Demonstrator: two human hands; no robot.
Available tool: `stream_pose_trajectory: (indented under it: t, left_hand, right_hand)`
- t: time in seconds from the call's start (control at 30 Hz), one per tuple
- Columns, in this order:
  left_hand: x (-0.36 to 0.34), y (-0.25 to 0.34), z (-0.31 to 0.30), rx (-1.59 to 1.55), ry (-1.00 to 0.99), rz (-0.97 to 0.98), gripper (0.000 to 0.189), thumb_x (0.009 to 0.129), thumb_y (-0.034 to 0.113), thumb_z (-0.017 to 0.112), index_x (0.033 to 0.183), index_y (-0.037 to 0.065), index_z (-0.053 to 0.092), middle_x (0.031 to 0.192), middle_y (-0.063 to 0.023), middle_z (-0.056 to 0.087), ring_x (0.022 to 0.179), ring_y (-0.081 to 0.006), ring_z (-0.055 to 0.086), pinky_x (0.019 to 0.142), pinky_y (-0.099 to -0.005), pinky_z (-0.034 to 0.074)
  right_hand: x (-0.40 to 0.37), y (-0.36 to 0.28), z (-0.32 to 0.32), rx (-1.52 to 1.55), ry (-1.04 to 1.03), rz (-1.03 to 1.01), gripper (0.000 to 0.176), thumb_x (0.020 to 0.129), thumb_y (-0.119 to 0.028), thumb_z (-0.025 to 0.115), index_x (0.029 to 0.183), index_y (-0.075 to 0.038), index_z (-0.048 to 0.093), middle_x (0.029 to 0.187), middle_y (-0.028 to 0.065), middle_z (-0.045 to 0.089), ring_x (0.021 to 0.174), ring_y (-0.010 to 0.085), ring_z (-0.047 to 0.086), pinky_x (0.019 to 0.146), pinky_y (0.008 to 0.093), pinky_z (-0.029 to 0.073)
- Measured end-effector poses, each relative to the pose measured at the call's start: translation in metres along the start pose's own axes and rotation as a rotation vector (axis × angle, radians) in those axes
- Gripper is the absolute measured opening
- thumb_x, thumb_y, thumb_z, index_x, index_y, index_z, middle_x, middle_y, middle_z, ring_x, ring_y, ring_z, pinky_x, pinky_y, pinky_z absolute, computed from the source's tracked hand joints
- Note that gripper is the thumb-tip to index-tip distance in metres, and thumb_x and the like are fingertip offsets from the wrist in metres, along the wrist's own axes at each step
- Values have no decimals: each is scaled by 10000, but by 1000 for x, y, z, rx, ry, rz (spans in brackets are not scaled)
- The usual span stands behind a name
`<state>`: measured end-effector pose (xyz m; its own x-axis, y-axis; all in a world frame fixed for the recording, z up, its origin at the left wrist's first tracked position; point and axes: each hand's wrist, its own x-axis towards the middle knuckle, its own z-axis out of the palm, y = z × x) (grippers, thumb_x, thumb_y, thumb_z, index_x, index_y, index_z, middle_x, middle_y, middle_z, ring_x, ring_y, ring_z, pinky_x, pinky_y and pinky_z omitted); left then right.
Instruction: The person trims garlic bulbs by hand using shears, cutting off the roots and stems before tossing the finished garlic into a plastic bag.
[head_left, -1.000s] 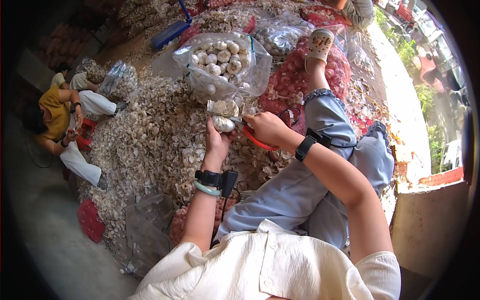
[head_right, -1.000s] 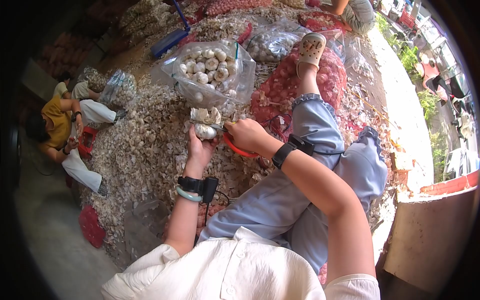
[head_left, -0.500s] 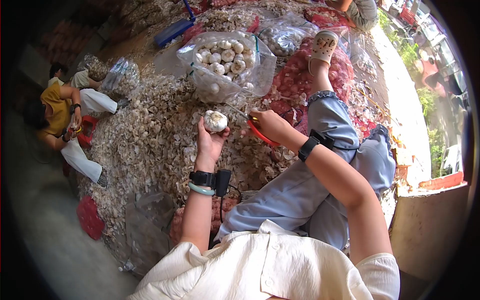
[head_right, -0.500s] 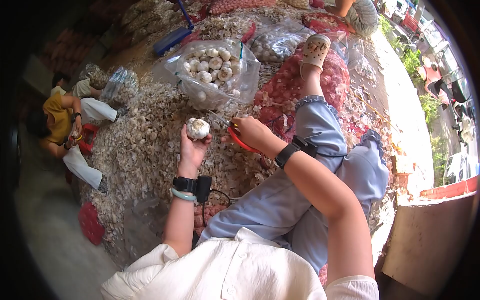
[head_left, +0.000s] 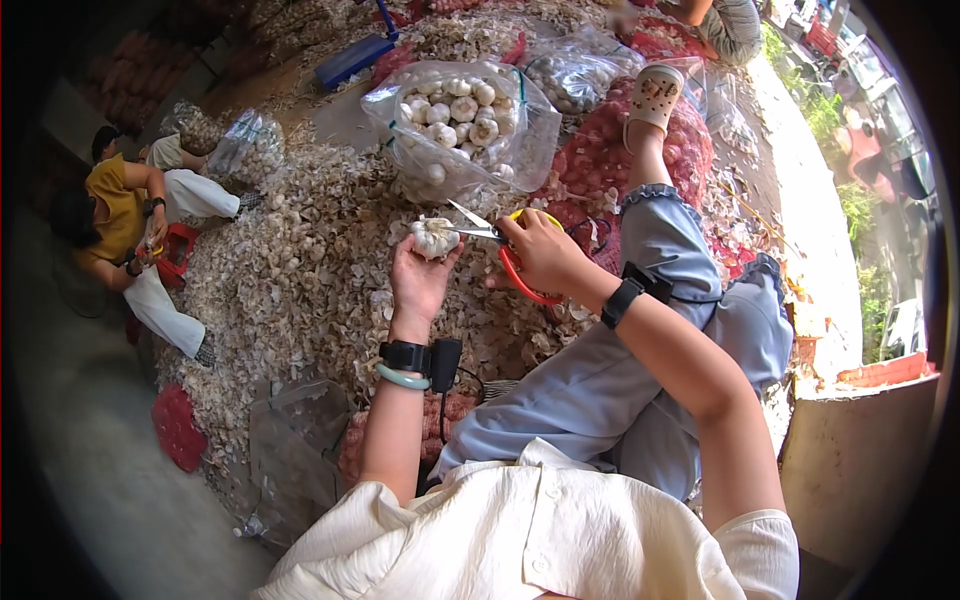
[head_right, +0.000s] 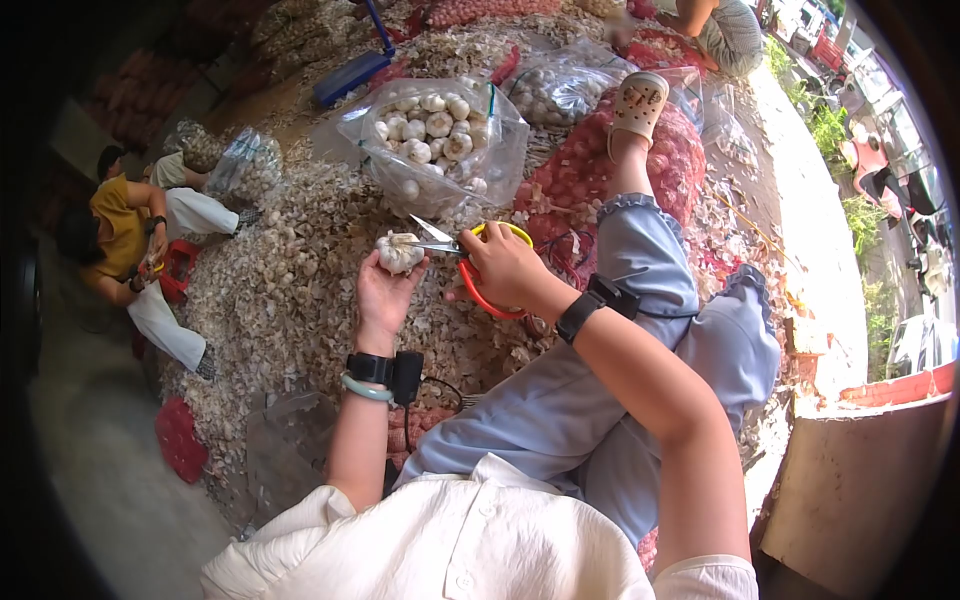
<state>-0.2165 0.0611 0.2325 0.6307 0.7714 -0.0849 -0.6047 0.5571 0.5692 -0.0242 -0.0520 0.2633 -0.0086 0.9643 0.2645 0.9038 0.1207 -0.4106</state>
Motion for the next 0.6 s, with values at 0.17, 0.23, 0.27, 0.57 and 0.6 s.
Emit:
stream_pose_trajectory:
  t: [0.17,0.23,0.27,0.57,0.6]
  left_hand:
    - [-3,-4,9,-46,26,40,416,904,246,449,1233,-7,449,1253,-164,514,1165,-304,492,980,-477,420]
    - [-2,-5,9,-48,36,40,413,903,245,448,1235,0,448,1253,-156,515,1159,-295,496,979,-472,420]
    - [-1,-5,9,-49,45,40,410,902,244,447,1237,8,447,1254,-149,516,1153,-285,500,979,-467,420]
    - [4,-14,5,185,92,182,399,956,371,467,1200,57,480,1197,-95,540,1100,-214,517,917,-407,456]
    - [5,-15,1,183,91,184,399,956,371,467,1200,57,480,1197,-95,540,1100,-214,517,917,-407,456]
  right_hand:
    - [-3,-1,1,-94,-1,-59,672,765,-534,653,1188,-44,470,1034,258,518,1001,411,529,842,467,448]
    - [-3,-2,-1,-135,1,-53,664,763,-527,656,1201,-64,473,1019,247,519,1000,408,531,828,472,453]
    - [-3,-2,-1,-135,1,-53,664,763,-527,656,1201,-64,473,1019,247,519,1000,408,531,828,472,453]
    - [-3,0,1,-151,13,-57,351,834,-287,589,1114,-84,533,1002,218,567,938,365,596,738,435,497]
    - [-3,-2,-1,-144,1,-26,323,832,-283,587,1081,-83,538,946,209,589,888,359,615,709,433,504]
